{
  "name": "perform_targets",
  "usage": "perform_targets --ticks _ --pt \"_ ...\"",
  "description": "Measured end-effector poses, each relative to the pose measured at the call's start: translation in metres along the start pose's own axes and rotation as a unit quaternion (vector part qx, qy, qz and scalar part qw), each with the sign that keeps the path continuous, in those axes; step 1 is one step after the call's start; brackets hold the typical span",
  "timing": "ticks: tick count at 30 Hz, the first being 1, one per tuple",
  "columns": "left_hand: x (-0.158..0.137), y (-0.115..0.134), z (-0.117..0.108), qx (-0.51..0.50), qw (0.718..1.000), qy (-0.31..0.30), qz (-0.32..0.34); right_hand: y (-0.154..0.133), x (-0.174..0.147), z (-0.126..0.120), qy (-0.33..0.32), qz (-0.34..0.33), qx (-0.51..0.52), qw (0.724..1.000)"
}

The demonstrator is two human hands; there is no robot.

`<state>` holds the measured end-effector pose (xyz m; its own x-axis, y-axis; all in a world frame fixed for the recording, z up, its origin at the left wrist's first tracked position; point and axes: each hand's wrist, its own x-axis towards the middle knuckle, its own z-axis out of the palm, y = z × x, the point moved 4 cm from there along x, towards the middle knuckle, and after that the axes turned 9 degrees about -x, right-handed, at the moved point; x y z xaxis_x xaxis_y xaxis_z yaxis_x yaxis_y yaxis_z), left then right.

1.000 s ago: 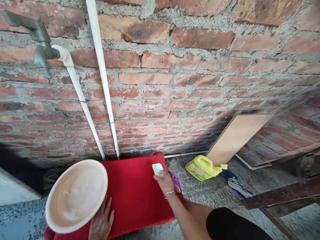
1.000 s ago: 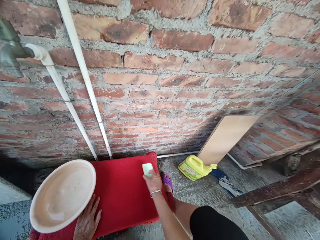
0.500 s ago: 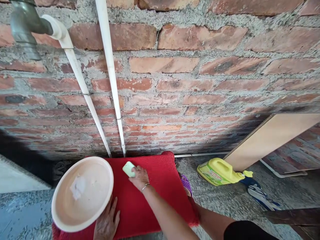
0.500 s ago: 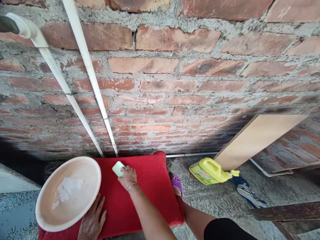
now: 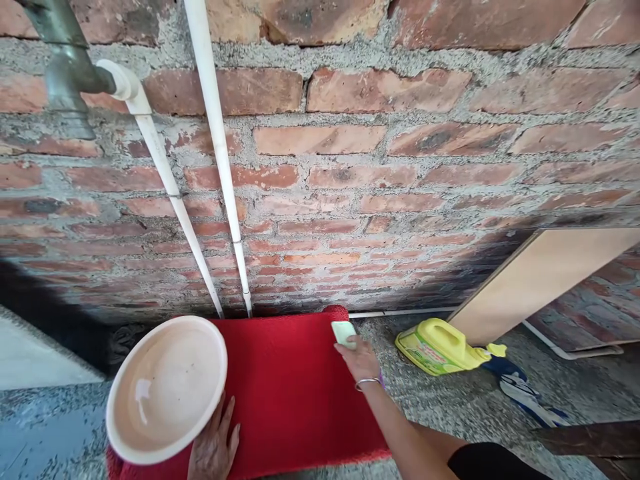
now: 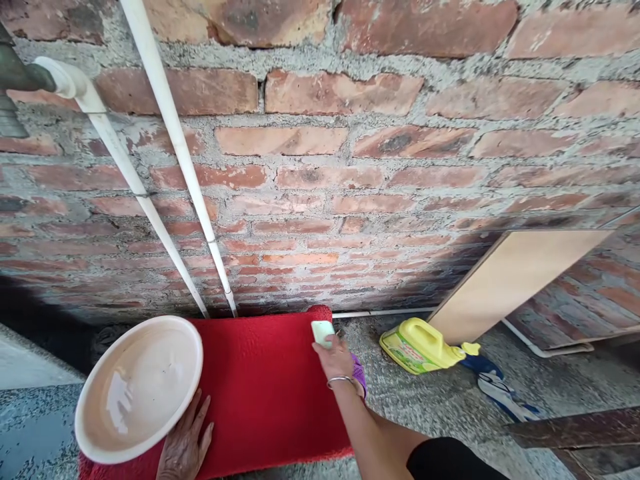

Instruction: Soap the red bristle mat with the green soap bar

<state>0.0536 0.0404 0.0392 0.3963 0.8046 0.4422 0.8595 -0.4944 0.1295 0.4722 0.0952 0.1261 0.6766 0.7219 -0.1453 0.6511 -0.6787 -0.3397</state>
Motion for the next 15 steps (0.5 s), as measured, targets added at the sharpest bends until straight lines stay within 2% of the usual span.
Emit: perform_targets --ticks 3,6,9,12,15 --pt "-0.002 -0.001 0.002 -0.006 1.0 -0.008 -0.012 -0.081 -0.027 0.037 -0.043 -0.106 0.015 0.993" --pt "-0.003 -0.002 0.005 -0.003 1.0 -0.021 -0.016 -0.166 -0.063 0.072 -0.092 -0.219 0.006 0.971" --pt "-0.004 -0.002 0.005 0.002 1.0 -0.029 -0.013 -0.23 -0.096 0.099 -0.138 -0.311 -0.033 0.94" --pt "-0.002 -0.002 0.003 0.002 0.999 -0.038 -0.02 -0.259 -0.108 0.113 -0.165 -0.37 -0.078 0.911" --pt "0.0 -0.002 0.002 0.002 0.999 -0.036 -0.02 -0.248 -0.09 0.107 -0.154 -0.371 -0.122 0.907"
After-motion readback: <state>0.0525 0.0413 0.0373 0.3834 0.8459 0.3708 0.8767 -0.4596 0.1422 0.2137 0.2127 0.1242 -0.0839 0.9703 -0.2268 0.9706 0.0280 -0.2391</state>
